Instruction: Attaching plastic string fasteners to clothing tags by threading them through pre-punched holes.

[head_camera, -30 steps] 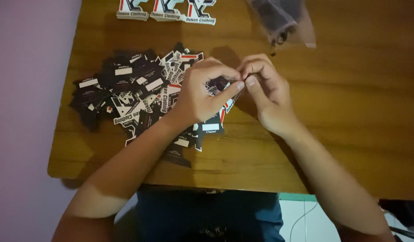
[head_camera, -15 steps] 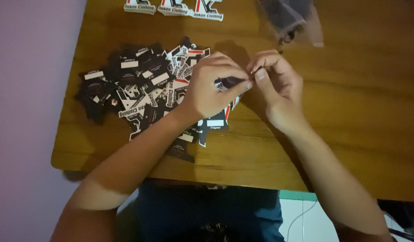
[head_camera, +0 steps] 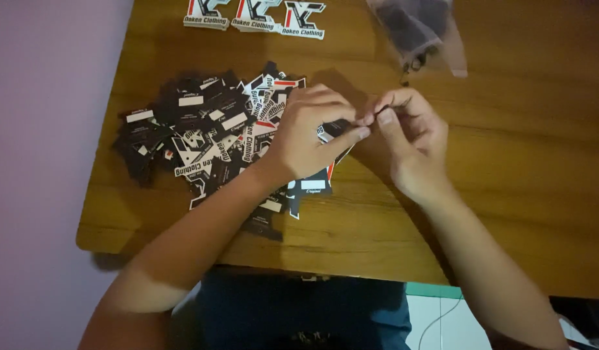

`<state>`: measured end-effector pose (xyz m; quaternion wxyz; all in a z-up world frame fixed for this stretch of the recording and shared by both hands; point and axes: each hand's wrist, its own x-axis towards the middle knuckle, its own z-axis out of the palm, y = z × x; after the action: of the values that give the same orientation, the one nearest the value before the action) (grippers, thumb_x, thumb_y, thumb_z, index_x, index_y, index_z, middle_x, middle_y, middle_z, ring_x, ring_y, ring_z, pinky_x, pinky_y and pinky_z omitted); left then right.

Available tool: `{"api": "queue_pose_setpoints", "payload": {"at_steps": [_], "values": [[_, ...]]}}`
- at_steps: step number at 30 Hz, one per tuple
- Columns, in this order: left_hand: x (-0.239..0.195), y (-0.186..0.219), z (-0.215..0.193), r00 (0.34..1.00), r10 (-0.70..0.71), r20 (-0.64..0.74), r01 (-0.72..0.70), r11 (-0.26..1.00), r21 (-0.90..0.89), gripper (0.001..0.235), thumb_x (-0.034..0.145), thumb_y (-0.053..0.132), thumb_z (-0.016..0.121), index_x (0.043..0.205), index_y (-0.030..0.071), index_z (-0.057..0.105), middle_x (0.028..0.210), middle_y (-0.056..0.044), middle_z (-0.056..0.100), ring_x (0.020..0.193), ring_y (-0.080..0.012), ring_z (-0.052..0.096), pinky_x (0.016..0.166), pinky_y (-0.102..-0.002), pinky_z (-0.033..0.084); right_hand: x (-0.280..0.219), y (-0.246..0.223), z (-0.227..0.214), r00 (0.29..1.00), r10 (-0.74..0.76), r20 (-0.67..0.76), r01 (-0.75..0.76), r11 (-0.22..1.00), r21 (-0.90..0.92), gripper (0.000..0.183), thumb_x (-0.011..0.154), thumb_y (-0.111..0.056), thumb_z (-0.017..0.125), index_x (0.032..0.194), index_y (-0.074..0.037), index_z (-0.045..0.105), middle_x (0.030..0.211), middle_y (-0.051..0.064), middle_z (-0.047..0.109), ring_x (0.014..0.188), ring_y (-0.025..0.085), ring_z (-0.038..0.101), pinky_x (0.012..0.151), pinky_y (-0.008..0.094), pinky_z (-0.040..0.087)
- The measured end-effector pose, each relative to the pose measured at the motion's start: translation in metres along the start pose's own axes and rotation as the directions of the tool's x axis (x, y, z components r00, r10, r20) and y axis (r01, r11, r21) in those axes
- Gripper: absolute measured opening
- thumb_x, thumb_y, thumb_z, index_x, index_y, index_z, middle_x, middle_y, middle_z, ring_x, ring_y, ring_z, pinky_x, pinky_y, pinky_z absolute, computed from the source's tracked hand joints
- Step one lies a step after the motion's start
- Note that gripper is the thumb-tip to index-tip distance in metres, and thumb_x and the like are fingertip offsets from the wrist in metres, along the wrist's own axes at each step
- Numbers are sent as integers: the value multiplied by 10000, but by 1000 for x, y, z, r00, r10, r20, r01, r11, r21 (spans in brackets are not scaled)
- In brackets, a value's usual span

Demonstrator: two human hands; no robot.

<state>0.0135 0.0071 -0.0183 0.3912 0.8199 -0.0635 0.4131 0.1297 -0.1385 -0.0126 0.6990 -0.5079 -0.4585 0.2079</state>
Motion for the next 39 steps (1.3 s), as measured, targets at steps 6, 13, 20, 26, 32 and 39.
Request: {"api": "queue_pose_setpoints", "payload": {"at_steps": [6, 13, 20, 26, 32, 39], "values": [[2, 4, -5, 999, 3, 48, -4, 1000, 21, 108, 907, 174, 767, 852, 108, 701, 882, -57, 728, 875, -319, 690, 785, -427, 478, 1, -8, 2, 1000, 8, -18, -9, 1000, -4, 67, 1092, 6, 483, 1053, 32, 531, 858, 149, 610, 761, 167, 596, 707, 313, 544], [-1, 2, -6, 990, -77, 115, 71, 996, 51, 40, 902, 147, 753, 934, 156, 731, 899, -6, 724, 891, -262, 690, 880, -425, 414, 3, 2, -10, 999, 0, -53, 1, 1000, 23, 70, 1100, -17, 506, 1087, 51, 515, 851, 165, 582, 716, 233, 675, 618, 360, 621], [-2, 7, -6, 985, -133, 111, 129, 991, 41, 54, 893, 175, 753, 928, 201, 722, 889, 64, 718, 866, -171, 686, 932, -391, 373, 6, -8, -5, 997, -40, -69, 36, 998, -58, 60, 1076, 65, 512, 1116, 97, 544, 813, 179, 573, 693, 291, 708, 600, 422, 644], [8, 23, -6, 985, -132, 109, 140, 988, -72, 89, 897, 60, 767, 818, 72, 730, 747, -17, 698, 605, -118, 566, 630, -275, 471, 8, -19, -12, 994, -75, -80, 63, 988, -140, 356, 1095, 59, 625, 1363, -32, 409, 984, 98, 625, 905, 213, 687, 737, 337, 647], [6, 26, -8, 939, -275, 207, 314, 931, -185, 34, 886, 65, 769, 857, 75, 756, 823, -23, 733, 700, -98, 622, 645, -248, 488, 6, -22, -20, 995, -35, -91, 19, 985, -174, 169, 1040, 88, 680, 1105, 23, 538, 933, 224, 688, 839, 275, 742, 711, 348, 686], [7, 26, -11, 936, -236, 262, 300, 923, -241, 50, 910, 102, 765, 886, 63, 745, 883, -53, 746, 760, -123, 659, 712, -262, 526, 8, 3, -47, 998, 46, -46, -43, 997, 68, 150, 918, 68, 784, 1011, -15, 702, 967, 168, 742, 831, 209, 771, 747, 304, 708]]}}
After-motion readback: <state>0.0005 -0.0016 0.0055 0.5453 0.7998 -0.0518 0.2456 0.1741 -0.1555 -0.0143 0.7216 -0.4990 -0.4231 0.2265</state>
